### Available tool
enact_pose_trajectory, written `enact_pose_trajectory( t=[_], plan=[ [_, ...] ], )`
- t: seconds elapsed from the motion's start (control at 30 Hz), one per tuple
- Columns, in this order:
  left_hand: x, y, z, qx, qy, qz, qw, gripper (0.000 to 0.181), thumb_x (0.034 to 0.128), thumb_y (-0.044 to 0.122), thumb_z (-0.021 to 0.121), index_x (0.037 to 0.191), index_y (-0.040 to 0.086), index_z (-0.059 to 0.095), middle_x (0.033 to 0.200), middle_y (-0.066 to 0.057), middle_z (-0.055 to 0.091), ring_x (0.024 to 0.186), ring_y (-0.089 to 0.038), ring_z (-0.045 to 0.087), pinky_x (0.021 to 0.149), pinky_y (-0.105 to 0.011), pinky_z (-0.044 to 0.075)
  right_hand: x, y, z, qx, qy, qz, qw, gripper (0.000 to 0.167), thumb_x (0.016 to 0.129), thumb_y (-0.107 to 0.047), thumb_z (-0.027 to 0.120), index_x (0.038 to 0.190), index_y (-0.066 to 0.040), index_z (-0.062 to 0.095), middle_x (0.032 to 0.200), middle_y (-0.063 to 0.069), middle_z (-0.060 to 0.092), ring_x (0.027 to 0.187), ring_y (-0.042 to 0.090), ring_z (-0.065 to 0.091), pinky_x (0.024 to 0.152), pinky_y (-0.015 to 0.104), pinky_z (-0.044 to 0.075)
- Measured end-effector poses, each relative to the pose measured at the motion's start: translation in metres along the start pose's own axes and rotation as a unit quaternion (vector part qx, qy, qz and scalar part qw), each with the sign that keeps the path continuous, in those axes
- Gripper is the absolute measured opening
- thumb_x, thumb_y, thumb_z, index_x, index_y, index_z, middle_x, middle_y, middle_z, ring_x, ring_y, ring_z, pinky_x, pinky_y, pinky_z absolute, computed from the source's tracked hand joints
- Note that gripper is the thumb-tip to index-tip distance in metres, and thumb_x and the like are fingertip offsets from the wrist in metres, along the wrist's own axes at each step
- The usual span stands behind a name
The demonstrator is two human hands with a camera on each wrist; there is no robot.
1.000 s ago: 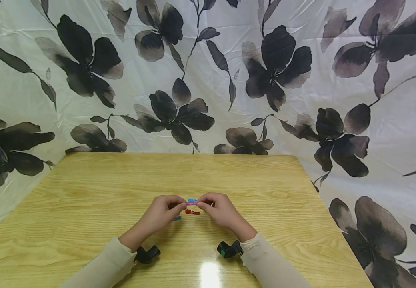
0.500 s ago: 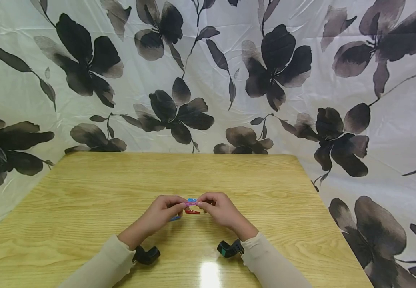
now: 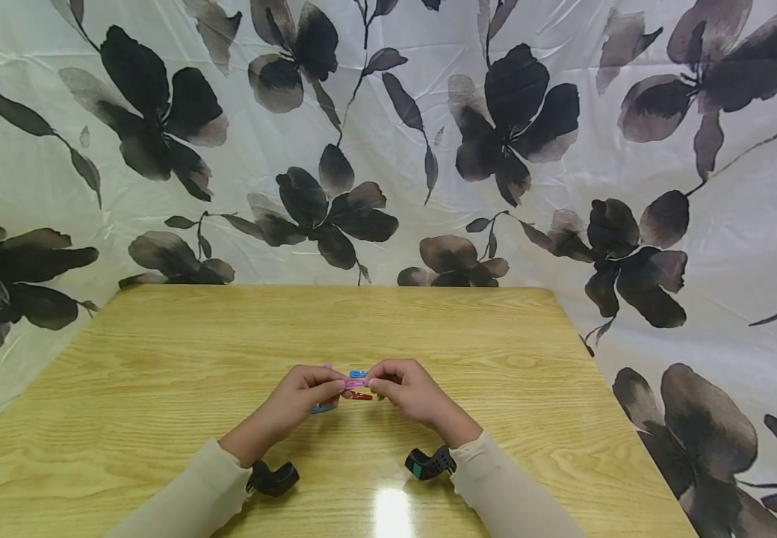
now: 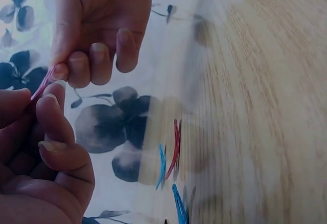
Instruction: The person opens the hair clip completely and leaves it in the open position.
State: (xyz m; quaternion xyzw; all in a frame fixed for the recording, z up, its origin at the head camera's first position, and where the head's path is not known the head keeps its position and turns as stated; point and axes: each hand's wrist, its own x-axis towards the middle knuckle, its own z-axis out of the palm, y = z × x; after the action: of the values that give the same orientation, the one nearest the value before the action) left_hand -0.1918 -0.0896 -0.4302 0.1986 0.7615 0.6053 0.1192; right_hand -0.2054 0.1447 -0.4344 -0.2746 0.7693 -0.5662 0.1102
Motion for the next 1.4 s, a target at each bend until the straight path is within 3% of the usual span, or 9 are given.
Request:
enact_pose_trajectory(
  t=[0.1,0.27,0.63,0.8,0.93,1.4],
  plan=[
    [0.0002,-0.0002,0.0004,-0.009,0.001,-0.001,1.0000,0.032,0.0981,0.017,0.056,0.105,-0.012,0.068,0.093,-0.020,0.065,0.072,-0.011,0.054,0.067,-0.031,0.047,0.0002,0.0007,-0.0004,0.004,-0.005,-0.007,1.0000,0.027,0.100,-0.014,0.053,0.104,0.010,0.062,0.086,0.029,0.056,0.063,0.013,0.047,0.058,0.031,0.044],
    [0.0011,-0.0011,0.0008,-0.022,-0.001,-0.001,0.9998,0.032,0.0974,0.017,0.057,0.105,-0.013,0.067,0.092,-0.012,0.066,0.073,-0.011,0.054,0.068,-0.030,0.049,0.0002,0.0006,-0.0006,0.031,-0.013,-0.020,0.9993,0.026,0.100,-0.014,0.053,0.102,0.010,0.062,0.086,0.031,0.054,0.062,0.012,0.046,0.057,0.029,0.044],
    [0.0015,-0.0043,-0.0012,-0.038,-0.007,-0.001,0.9993,0.032,0.0978,0.018,0.057,0.105,-0.012,0.068,0.101,-0.028,0.061,0.072,-0.013,0.053,0.067,-0.030,0.047,-0.0001,0.0018,0.0006,0.059,-0.022,-0.040,0.9972,0.029,0.100,-0.012,0.052,0.102,0.016,0.059,0.082,0.027,0.052,0.062,0.019,0.045,0.059,0.026,0.042],
    [0.0030,-0.0064,-0.0024,-0.031,-0.013,0.000,0.9994,0.034,0.0979,0.021,0.057,0.106,-0.010,0.069,0.092,-0.015,0.062,0.069,-0.013,0.050,0.064,-0.031,0.045,-0.0001,0.0015,0.0004,0.066,-0.024,-0.042,0.9967,0.029,0.100,-0.012,0.052,0.102,0.015,0.059,0.083,0.030,0.052,0.063,0.020,0.045,0.059,0.026,0.042],
    [0.0031,-0.0065,-0.0036,-0.030,-0.019,0.002,0.9994,0.036,0.0981,0.023,0.057,0.106,-0.010,0.068,0.085,-0.006,0.061,0.068,-0.013,0.050,0.064,-0.033,0.045,0.0001,0.0007,0.0005,0.069,-0.028,-0.052,0.9959,0.030,0.100,-0.012,0.051,0.102,0.017,0.058,0.081,0.026,0.052,0.064,0.024,0.045,0.059,0.027,0.042],
    [0.0011,-0.0052,-0.0043,-0.041,-0.033,0.024,0.9984,0.038,0.0988,0.024,0.056,0.105,-0.011,0.068,0.081,-0.001,0.059,0.070,-0.012,0.049,0.065,-0.030,0.044,0.0008,0.0047,0.0006,0.074,-0.041,-0.088,0.9926,0.028,0.100,-0.009,0.050,0.099,0.018,0.056,0.079,0.032,0.049,0.064,0.032,0.043,0.059,0.030,0.043]
  ],
)
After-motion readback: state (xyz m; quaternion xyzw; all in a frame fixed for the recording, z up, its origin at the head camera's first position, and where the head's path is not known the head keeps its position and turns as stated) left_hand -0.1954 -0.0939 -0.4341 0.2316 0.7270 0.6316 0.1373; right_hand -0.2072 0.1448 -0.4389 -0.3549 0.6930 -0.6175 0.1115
